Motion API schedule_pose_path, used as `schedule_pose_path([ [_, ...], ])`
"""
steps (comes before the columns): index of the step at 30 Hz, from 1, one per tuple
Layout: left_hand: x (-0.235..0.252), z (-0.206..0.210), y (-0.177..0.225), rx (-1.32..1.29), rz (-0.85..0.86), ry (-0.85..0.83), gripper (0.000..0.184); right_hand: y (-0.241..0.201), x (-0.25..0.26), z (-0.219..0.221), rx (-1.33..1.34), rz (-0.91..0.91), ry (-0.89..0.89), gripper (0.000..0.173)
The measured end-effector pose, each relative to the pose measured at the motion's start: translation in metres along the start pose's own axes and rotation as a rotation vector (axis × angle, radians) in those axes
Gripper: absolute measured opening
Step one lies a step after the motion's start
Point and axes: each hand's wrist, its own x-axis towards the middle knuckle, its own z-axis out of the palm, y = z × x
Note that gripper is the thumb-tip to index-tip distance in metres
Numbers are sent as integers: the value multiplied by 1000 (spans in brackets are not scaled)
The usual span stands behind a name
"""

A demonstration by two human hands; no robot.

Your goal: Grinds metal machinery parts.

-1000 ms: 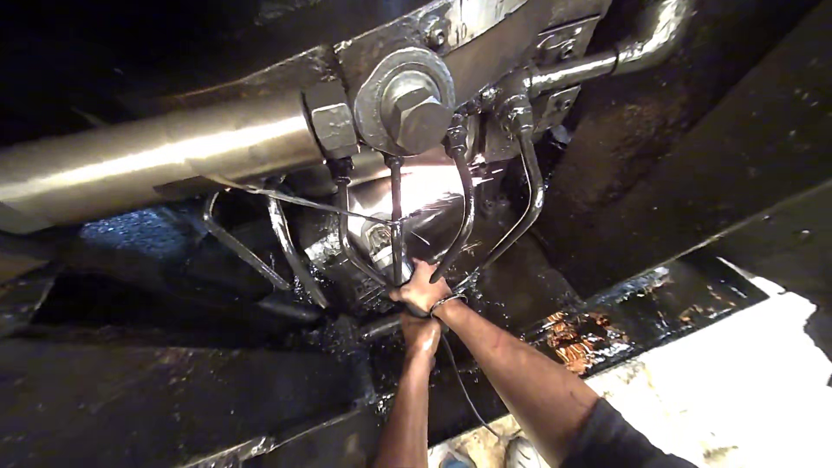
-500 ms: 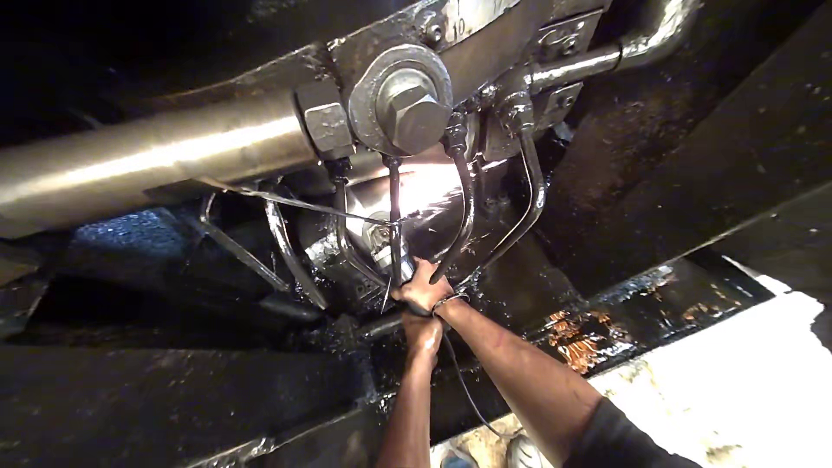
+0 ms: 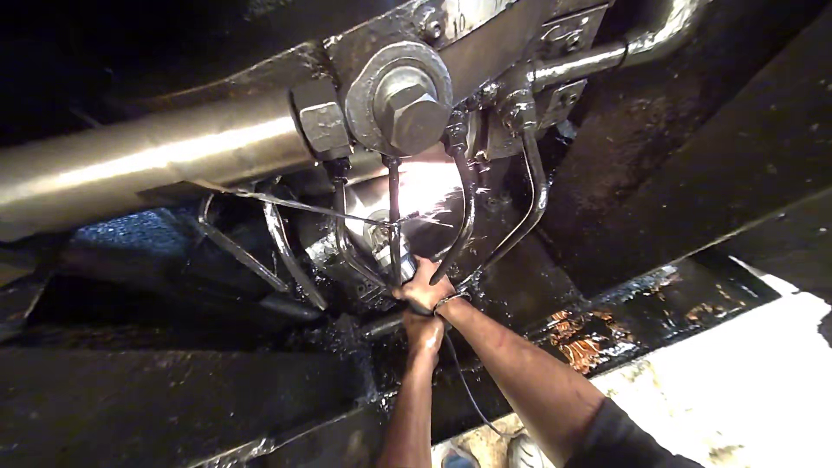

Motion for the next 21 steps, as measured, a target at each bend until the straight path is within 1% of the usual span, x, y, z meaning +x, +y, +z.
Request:
schedule_pose_path([
  [4, -1, 0, 3, 5, -10, -6, 41, 2, 1, 1, 10, -15, 7, 67],
  [11, 2, 1, 2, -10, 22, -4, 40, 5, 8, 3, -6, -15, 9, 71],
  [18, 1, 3, 9, 33, -43, -9, 50, 3, 6, -3, 11, 4, -4, 72],
  [21, 2, 4, 11, 54, -66, -15, 46, 2, 2, -8, 16, 19, -15, 76],
])
